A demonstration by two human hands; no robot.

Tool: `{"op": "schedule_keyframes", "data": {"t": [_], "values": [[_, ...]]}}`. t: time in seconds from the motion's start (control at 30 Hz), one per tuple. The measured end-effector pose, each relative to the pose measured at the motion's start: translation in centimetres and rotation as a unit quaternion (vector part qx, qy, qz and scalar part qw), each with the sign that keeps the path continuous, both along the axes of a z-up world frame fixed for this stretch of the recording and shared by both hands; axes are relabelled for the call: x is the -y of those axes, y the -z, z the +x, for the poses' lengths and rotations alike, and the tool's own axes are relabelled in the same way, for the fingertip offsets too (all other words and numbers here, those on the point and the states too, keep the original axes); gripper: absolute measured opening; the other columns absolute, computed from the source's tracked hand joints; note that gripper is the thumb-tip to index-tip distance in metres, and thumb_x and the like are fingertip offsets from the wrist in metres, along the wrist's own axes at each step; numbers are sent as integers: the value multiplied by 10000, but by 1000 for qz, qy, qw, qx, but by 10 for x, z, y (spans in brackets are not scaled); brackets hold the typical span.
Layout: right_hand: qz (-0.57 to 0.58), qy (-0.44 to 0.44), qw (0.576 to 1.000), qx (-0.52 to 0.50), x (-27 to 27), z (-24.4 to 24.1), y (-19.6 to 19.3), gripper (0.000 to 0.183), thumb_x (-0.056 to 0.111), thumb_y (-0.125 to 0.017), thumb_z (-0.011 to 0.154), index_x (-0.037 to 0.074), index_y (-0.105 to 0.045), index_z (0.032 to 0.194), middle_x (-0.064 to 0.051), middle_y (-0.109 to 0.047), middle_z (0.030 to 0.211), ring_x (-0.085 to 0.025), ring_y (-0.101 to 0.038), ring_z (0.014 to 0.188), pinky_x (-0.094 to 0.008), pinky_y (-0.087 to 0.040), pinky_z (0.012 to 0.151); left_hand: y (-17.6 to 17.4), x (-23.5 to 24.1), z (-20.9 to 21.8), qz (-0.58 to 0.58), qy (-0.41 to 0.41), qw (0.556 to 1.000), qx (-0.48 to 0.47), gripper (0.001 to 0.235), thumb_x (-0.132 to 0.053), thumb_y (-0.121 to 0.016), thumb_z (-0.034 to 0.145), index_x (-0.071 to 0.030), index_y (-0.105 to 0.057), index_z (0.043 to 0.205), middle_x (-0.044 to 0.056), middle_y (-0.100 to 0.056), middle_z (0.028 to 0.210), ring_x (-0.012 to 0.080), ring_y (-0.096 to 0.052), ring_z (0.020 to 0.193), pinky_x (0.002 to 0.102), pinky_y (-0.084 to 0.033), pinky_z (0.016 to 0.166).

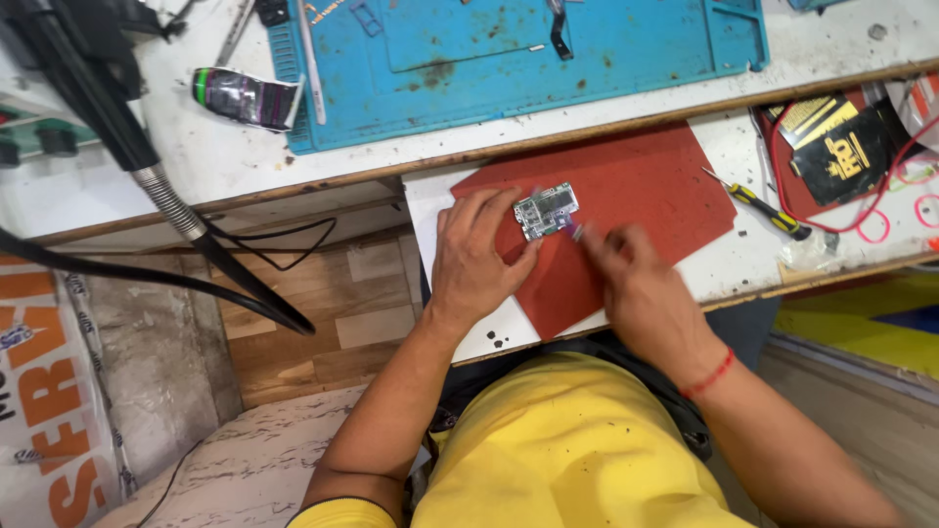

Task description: The person uses a toothbrush to scrub a small circuit board placed on a red mat. They then use a hot air gun to apply heat to the board while holding it steady with their other hand.

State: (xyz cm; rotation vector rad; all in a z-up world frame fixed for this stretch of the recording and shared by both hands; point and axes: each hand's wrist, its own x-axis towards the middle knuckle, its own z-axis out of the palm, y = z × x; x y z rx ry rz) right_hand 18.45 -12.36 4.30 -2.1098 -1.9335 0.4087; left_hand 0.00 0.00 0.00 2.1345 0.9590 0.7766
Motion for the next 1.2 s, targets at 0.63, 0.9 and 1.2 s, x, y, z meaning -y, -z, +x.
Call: {"op": "schedule_keyframes", "data": {"t": [0.63, 0.9, 1.2], "values": [[-9, 45, 999, -22, 12, -15, 0, 606, -11, -582, 873, 126, -552, 1463, -161, -559, 1168, -397, -673, 835, -470, -562, 665, -11, -3, -1, 22, 11, 999, -26, 565, -242, -870, 734, -114, -664, 1245, 68, -653, 1185, 282, -602, 1065, 434, -414, 863], [39, 17, 999, -7, 7, -15, 2, 591, -39, -554, 861, 77, -561, 1440, -198, -547, 1221, -409, -667, 906, -468, -567, 704, -42, -12, -1, 6, 13, 999, -33, 595, -305, -893, 720, -135, -675, 1247, 29, -664, 1157, 267, -597, 1054, 440, -404, 866], [-47, 13, 999, 4, 9, -9, 0, 564, -11, -589, 826, 143, -640, 1366, -131, -603, 1133, -368, -684, 798, -484, -565, 654, -10, 1, 0, 20, -9, 999, -30, 617, -293, -892, 690, -70, -663, 1218, 77, -639, 1136, 282, -597, 1058, 442, -417, 880]]}}
